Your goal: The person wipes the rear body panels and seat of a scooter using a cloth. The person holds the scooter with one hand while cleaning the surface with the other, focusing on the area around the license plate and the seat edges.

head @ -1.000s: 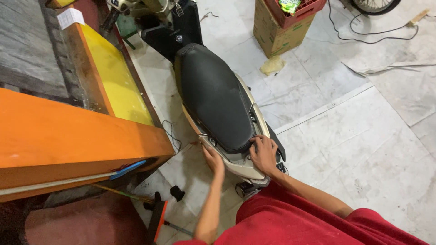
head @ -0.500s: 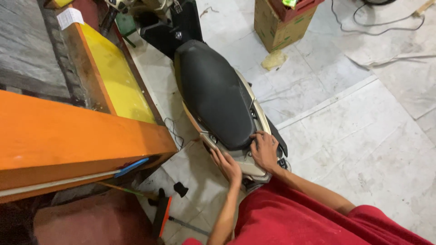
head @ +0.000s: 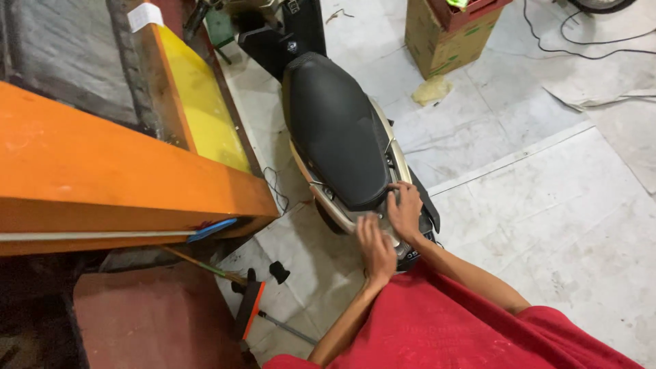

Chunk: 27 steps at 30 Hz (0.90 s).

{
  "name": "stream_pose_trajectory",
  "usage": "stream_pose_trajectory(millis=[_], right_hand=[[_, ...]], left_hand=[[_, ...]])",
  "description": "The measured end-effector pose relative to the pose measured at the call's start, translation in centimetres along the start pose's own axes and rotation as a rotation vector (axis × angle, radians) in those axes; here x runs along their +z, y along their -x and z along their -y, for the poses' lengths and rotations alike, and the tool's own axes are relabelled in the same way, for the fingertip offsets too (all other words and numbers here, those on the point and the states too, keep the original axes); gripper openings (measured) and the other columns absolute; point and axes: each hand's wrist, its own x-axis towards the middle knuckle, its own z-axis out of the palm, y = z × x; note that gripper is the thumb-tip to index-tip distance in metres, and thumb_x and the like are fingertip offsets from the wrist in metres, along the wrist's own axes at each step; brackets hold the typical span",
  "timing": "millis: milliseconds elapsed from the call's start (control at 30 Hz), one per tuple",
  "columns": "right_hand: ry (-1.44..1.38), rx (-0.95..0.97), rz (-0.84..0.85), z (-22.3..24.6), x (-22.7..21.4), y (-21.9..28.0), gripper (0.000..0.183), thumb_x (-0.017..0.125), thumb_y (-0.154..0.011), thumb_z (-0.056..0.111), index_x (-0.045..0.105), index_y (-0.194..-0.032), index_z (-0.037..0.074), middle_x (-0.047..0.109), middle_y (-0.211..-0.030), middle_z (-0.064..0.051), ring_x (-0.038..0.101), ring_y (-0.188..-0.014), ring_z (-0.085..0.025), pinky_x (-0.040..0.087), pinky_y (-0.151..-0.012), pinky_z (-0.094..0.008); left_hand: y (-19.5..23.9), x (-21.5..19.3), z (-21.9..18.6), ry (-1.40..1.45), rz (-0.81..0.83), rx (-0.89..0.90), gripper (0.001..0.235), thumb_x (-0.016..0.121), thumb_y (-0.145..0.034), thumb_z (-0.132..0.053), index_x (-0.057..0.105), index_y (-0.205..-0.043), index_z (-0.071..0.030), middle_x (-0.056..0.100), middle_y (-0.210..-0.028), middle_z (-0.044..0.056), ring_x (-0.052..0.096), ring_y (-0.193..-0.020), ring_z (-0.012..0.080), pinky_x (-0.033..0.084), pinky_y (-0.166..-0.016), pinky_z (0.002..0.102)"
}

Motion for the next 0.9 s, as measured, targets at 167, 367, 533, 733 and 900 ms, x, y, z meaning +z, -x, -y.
stream_pose_trajectory(millis=[167, 367, 533, 733, 900], right_hand=[[-0.227, -0.126, -0.115, -4.1, -0.8, -0.2, 0.025, 0.054, -0.103, 0.015, 0.064, -0.125, 0.006, 0.053, -0.132, -0.021, 0.046, -0.129, -0.037, 0.035, -0.112, -0.046], [-0.163, 0.075, -0.151, -8.6, -3.9, 2.6, 0.025, 0.056, -0.102, 0.015, 0.065, -0.122, 0.004, 0.056, -0.129, -0.019, 0.047, -0.127, -0.035, 0.035, -0.113, -0.044], [-0.344, 0.179, -0.119, -6.9, -6.1, 3.6, 0.026, 0.056, -0.1, 0.014, 0.06, -0.123, 0.003, 0.046, -0.131, -0.02, 0.048, -0.125, -0.035, 0.05, -0.1, -0.04], [-0.141, -0.161, -0.05, -2.7, -7.1, 2.8, 0.036, 0.061, -0.098, 0.01, 0.058, -0.133, 0.001, 0.049, -0.135, -0.023, 0.05, -0.128, -0.038, 0.045, -0.107, -0.047], [-0.11, -0.243, 0.103, 1.2, -6.3, 2.3, 0.04, 0.061, -0.099, 0.015, 0.057, -0.137, 0.003, 0.05, -0.141, -0.023, 0.052, -0.128, -0.04, 0.044, -0.107, -0.046]], left_hand=[[-1.6, 0.1, -1.4, -0.117, 0.007, 0.242, 0.047, 0.045, -0.105, -0.02, 0.052, -0.146, 0.003, 0.053, -0.153, 0.02, 0.039, -0.15, 0.0418, 0.026, -0.126, 0.055], [-4.9, 1.7, 0.0, -0.166, 0.209, 0.478, 0.053, 0.044, -0.105, -0.024, 0.049, -0.149, 0.006, 0.047, -0.158, 0.024, 0.036, -0.151, 0.046, 0.024, -0.124, 0.054], [-9.9, 6.8, -0.9, -0.157, 0.367, 0.366, 0.059, 0.044, -0.103, -0.03, 0.046, -0.151, 0.005, 0.036, -0.162, 0.023, 0.022, -0.153, 0.0428, 0.01, -0.123, 0.062], [-8.6, 5.2, -2.0, -0.103, 0.258, 0.22, 0.052, 0.047, -0.103, -0.029, 0.049, -0.151, -0.008, 0.042, -0.144, 0.022, 0.04, -0.125, 0.0388, 0.029, -0.108, 0.058], [-5.9, 2.7, -2.2, 0.015, 0.195, 0.228, 0.058, 0.061, -0.095, -0.03, 0.047, -0.148, -0.01, 0.048, -0.126, 0.02, 0.044, -0.116, 0.0379, 0.035, -0.102, 0.052]])
